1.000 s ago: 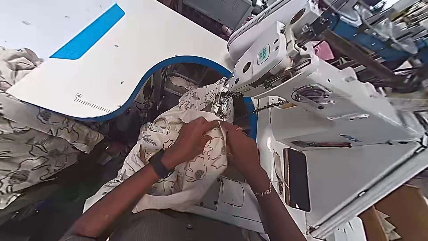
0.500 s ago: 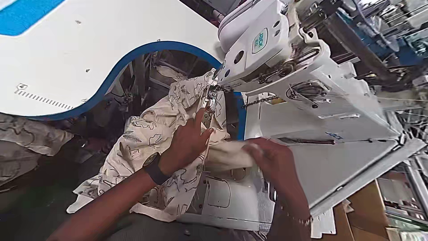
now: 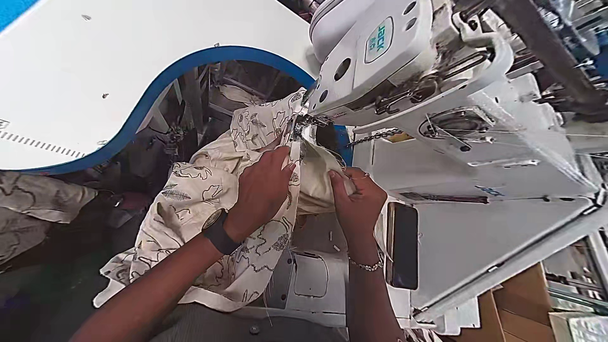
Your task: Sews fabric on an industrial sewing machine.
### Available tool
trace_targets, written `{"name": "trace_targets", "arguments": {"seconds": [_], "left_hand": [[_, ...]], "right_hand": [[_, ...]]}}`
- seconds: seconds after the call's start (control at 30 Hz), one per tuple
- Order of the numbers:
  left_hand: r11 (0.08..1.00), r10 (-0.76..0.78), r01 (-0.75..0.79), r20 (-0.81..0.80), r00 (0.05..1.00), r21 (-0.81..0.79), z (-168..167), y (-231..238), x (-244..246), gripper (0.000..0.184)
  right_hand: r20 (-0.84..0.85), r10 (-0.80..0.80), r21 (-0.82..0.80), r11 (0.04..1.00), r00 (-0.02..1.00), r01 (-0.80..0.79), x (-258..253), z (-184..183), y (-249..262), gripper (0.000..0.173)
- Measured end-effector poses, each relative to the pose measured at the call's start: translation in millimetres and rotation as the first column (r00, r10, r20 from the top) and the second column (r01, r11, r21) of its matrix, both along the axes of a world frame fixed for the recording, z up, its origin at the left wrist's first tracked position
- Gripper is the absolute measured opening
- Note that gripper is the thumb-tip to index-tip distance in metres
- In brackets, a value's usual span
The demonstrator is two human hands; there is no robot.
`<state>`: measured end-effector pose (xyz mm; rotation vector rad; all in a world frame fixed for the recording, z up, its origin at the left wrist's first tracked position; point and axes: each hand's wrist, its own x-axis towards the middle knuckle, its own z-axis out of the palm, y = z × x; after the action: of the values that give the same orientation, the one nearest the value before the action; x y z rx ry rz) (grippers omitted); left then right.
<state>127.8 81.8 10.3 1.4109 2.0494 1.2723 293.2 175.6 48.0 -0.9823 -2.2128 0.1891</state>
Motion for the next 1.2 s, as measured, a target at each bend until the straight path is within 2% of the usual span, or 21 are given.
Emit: {"name": "trace_targets", "arguments": {"seconds": [0.1,0.17,0.23,0.37,0.47,0.53,0.6,0.67,0.77,0.93,1.03,1.2], "left_hand": [[0.995,-0.036,0.036,0.0,0.999,-0.09,2,1,-2,0.053],[0.994,-0.043,0.04,-0.027,0.999,-0.104,3,-1,-3,0.057],[0.983,-0.104,0.091,-0.073,0.992,-0.162,11,1,-6,0.057],[0.962,-0.191,0.133,-0.238,0.952,-0.239,15,6,-12,0.055],[0.967,-0.199,0.159,-0.198,0.96,-0.199,11,8,-18,0.065],[0.985,-0.165,0.153,-0.164,0.973,-0.083,7,12,-22,0.072],[0.986,-0.167,0.167,-0.195,0.967,-0.016,5,12,-25,0.053],[0.977,-0.191,0.212,-0.326,0.926,0.032,0,10,-26,0.038],[0.975,-0.183,0.219,-0.47,0.864,0.023,1,1,-23,0.035],[0.977,-0.179,0.21,-0.414,0.892,0.03,-3,-4,-17,0.031],[0.972,-0.156,0.223,-0.501,0.851,0.075,-6,5,-27,0.026],[0.954,-0.261,0.3,-0.485,0.835,0.003,0,2,-27,0.038]], "right_hand": [[0.064,-0.078,0.054,0.996,0.995,0.074,4,8,1,0.022],[0.126,-0.18,-0.047,0.981,0.976,0.187,14,17,6,0.026],[0.133,-0.182,-0.13,0.971,0.974,0.199,19,17,9,0.029],[0.095,0.096,-0.102,0.991,0.991,-0.086,-3,0,-14,0.025],[0.051,0.205,-0.064,0.977,0.977,-0.202,-14,-8,-20,0.018],[0.047,0.254,-0.112,0.962,0.966,-0.248,-11,-9,-14,0.019],[0.027,0.28,-0.159,0.949,0.959,-0.273,-10,-10,-9,0.02],[0.008,0.307,-0.196,0.934,0.952,-0.3,-9,-9,-8,0.02],[0.037,0.333,-0.219,0.922,0.942,-0.318,-9,-8,-11,0.02],[0.162,0.376,-0.249,0.91,0.912,-0.331,-10,-6,-12,0.02],[0.174,0.377,-0.266,0.908,0.91,-0.325,-10,-6,-15,0.021],[0.166,0.39,-0.272,0.901,0.906,-0.338,-11,-2,-17,0.021]]}}
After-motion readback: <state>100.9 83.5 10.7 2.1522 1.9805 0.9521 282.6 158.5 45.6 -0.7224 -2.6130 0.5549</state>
